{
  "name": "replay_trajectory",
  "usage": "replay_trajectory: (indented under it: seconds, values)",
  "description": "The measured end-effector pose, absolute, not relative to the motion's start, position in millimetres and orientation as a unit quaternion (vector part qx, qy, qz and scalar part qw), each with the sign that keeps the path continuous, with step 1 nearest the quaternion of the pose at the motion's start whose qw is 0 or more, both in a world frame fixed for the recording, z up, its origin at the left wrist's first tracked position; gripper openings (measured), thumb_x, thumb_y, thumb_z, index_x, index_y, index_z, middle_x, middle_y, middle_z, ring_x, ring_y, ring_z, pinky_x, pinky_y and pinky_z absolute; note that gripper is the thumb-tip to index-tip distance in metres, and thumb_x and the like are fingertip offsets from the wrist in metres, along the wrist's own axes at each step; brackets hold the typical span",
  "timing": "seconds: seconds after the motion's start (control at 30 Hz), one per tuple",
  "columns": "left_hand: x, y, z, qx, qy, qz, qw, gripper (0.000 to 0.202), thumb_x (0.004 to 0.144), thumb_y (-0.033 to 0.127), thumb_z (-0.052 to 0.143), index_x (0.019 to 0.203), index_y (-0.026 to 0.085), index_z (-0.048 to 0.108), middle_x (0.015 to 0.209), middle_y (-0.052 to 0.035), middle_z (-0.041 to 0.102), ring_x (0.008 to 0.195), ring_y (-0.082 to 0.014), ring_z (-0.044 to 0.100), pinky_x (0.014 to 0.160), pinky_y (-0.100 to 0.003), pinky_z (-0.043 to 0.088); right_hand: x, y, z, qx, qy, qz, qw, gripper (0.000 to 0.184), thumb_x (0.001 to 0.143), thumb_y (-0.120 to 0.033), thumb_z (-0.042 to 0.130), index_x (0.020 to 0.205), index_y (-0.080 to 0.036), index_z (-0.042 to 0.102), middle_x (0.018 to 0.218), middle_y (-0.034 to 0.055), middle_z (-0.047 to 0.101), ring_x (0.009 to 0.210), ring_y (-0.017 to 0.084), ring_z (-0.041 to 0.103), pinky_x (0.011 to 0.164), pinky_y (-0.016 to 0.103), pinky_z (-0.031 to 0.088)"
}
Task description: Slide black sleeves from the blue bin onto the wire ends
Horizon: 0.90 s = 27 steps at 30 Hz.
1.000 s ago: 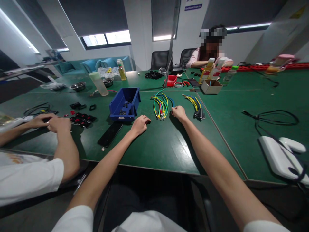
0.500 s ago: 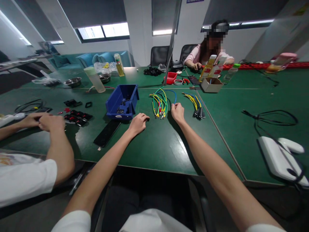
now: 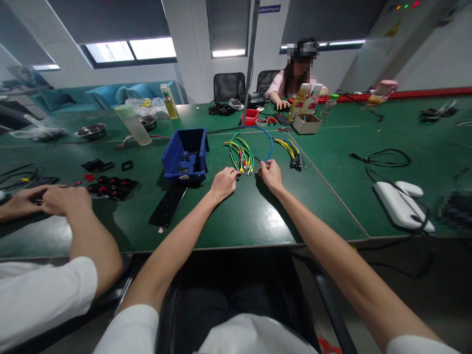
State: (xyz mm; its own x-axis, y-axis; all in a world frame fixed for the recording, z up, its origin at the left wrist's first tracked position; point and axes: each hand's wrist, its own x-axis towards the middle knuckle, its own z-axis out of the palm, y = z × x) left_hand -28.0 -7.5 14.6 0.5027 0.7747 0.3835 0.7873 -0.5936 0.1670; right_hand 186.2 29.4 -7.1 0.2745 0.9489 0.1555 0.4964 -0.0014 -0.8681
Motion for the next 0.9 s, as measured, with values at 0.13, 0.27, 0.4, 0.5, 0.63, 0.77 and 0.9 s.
replay_trajectory:
  seconds: [0.13,0.27,0.4,0.5,0.63,0.77,0.9]
  values:
    - [-31,-2,10,-0.855,-0.450,-0.256,-0.035,0.026,0.093,0.017,0.047,0.112,0.020,0.065,0.112,-0.0070,0.065,0.106,-0.0206,0.057,0.094,-0.033,0.048,174,16,-13,-0.597,-0.532,0.331,0.501,0.021,0.087,-0.041,0.052,0.090,-0.020,0.048,0.073,0.0023,0.068,0.058,0.016,0.064,0.054,0.026,0.048]
    - [-33,3,7,-0.841,-0.460,-0.278,-0.062,0.025,0.093,0.018,0.048,0.109,0.021,0.066,0.110,-0.0067,0.066,0.104,-0.0210,0.059,0.092,-0.034,0.049,164,12,-14,-0.550,-0.517,0.374,0.540,0.022,0.082,-0.039,0.058,0.087,-0.021,0.048,0.070,-0.0005,0.066,0.056,0.013,0.062,0.053,0.024,0.048]
    - [-32,4,6,-0.836,-0.462,-0.284,-0.079,0.024,0.091,0.017,0.048,0.106,0.021,0.067,0.109,-0.0066,0.067,0.103,-0.0220,0.060,0.090,-0.035,0.049,160,12,-13,-0.518,-0.515,0.386,0.564,0.023,0.080,-0.040,0.061,0.085,-0.021,0.049,0.067,-0.0026,0.063,0.055,0.011,0.059,0.052,0.023,0.046]
    - [-31,4,6,-0.836,-0.461,-0.282,-0.089,0.024,0.091,0.017,0.048,0.105,0.021,0.067,0.110,-0.0058,0.067,0.103,-0.0216,0.061,0.089,-0.034,0.050,159,13,-13,-0.517,-0.531,0.368,0.562,0.025,0.080,-0.043,0.061,0.084,-0.021,0.050,0.067,-0.0027,0.063,0.054,0.011,0.057,0.052,0.023,0.046]
    - [-30,5,5,-0.839,-0.457,-0.282,-0.087,0.024,0.090,0.017,0.048,0.104,0.021,0.067,0.108,-0.0050,0.068,0.101,-0.0208,0.062,0.086,-0.033,0.050,158,14,-15,-0.537,-0.531,0.348,0.555,0.026,0.080,-0.044,0.061,0.085,-0.021,0.051,0.069,-0.0016,0.064,0.055,0.012,0.058,0.053,0.024,0.047]
    - [-29,6,4,-0.838,-0.454,-0.291,-0.090,0.020,0.088,0.021,0.051,0.100,0.020,0.067,0.104,-0.0048,0.068,0.092,-0.0196,0.063,0.079,-0.031,0.050,158,13,-13,-0.535,-0.534,0.342,0.558,0.024,0.081,-0.043,0.061,0.086,-0.022,0.051,0.069,-0.0017,0.064,0.057,0.013,0.059,0.054,0.025,0.048]
    - [-28,5,4,-0.838,-0.452,-0.290,-0.096,0.019,0.085,0.022,0.054,0.097,0.019,0.068,0.099,-0.0047,0.069,0.085,-0.0184,0.063,0.076,-0.030,0.050,158,12,-12,-0.519,-0.529,0.354,0.571,0.023,0.080,-0.041,0.063,0.086,-0.022,0.051,0.070,-0.0016,0.064,0.058,0.013,0.060,0.054,0.025,0.048]
